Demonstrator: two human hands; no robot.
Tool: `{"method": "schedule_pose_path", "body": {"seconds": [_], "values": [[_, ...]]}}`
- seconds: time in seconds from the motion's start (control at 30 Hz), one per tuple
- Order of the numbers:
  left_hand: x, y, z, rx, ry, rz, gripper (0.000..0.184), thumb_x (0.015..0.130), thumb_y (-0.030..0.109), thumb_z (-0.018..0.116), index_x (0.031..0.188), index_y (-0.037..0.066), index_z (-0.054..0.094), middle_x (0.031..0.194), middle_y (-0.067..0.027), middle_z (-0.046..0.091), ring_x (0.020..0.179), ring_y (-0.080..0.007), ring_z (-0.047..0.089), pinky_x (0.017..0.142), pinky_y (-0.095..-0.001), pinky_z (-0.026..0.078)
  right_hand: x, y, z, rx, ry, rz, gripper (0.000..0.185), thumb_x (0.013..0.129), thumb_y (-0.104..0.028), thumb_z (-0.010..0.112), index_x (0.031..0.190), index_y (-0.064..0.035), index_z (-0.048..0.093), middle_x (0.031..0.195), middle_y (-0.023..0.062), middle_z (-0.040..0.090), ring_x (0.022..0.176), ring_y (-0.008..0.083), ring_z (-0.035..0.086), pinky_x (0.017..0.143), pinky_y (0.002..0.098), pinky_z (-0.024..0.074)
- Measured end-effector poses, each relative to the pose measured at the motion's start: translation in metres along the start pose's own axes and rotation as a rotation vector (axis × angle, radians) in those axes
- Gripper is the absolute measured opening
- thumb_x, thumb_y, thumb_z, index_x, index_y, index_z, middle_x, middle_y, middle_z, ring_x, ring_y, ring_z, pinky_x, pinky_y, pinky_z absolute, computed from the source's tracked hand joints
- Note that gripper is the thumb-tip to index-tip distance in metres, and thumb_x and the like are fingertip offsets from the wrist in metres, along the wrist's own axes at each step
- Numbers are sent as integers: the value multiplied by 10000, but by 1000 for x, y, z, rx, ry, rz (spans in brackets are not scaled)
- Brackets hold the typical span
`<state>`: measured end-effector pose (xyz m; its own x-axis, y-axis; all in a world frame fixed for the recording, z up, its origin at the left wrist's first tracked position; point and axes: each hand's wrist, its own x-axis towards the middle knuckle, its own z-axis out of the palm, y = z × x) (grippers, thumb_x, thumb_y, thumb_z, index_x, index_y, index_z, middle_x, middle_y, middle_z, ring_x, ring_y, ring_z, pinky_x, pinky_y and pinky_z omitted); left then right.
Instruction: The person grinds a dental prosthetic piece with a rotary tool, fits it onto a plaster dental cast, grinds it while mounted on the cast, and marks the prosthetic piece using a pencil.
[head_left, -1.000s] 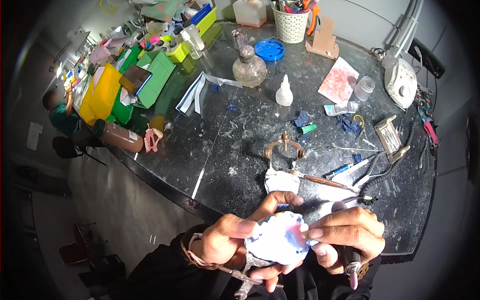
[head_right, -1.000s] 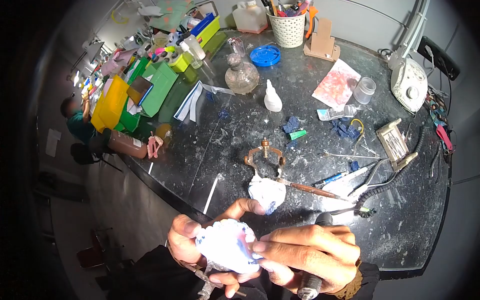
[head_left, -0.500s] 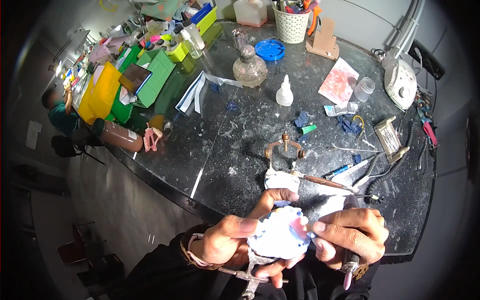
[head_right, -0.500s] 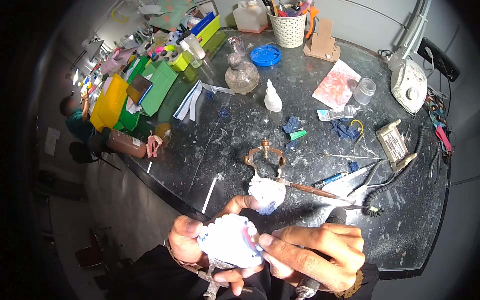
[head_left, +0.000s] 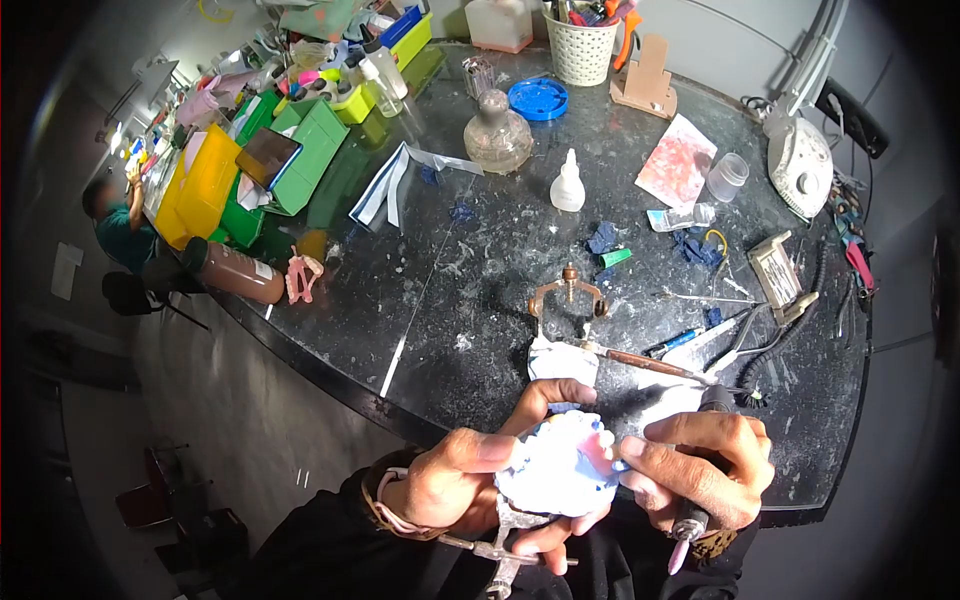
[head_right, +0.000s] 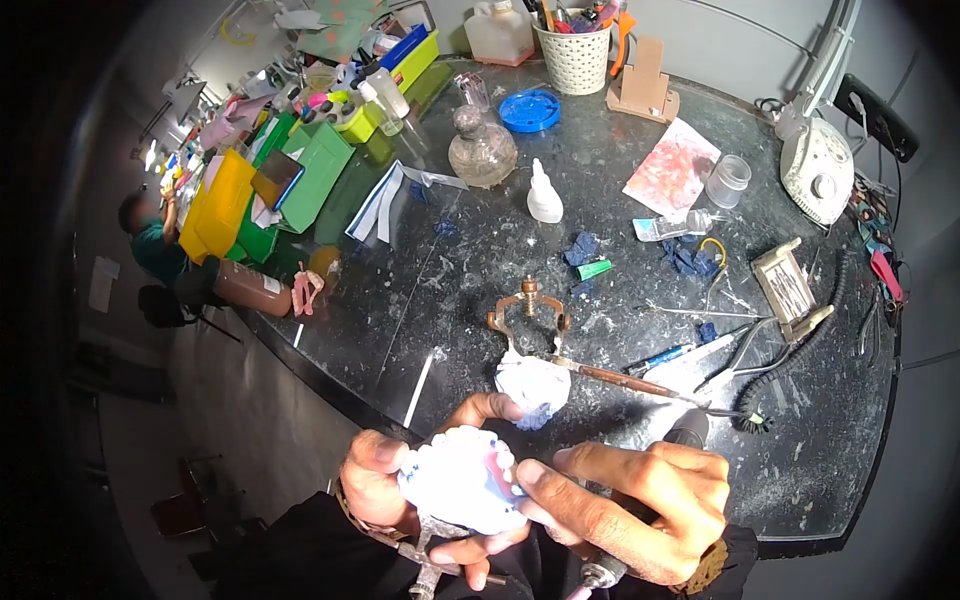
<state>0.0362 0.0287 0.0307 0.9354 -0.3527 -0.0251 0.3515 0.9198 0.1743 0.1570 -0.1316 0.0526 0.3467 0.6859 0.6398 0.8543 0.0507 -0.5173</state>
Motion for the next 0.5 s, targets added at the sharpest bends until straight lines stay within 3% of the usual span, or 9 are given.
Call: {"method": "schedule_pose_path", "body": {"seconds": [0.17,0.27,0.4,0.5], "values": [[0,0,-2,-10,-11,4,632,820,384,422,1322,201,86,960,-285,438,533,-213,504,672,-458,509,3,-2,-3,-19,-30,-9,158,718,-165,684,845,-70,680,705,51,553,512,118,544,428,213,421],[2,2,-1,-82,-34,-51,621,822,404,414,1325,192,118,957,-285,444,516,-206,502,651,-443,517,-3,1,-1,128,-24,58,172,730,-173,672,863,-63,674,711,51,552,515,115,539,431,213,417],[2,2,-2,-192,-59,-120,601,829,438,398,1326,189,169,952,-284,449,492,-190,495,619,-424,530,0,2,1,154,20,13,342,634,-162,682,960,-58,663,790,49,592,558,107,588,460,207,488],[1,3,-3,-239,-41,-150,587,831,460,394,1321,200,202,954,-284,448,491,-182,498,605,-425,535,-5,9,0,203,-32,-66,298,653,-133,666,942,-60,669,798,58,614,561,102,593,450,196,471]]}}
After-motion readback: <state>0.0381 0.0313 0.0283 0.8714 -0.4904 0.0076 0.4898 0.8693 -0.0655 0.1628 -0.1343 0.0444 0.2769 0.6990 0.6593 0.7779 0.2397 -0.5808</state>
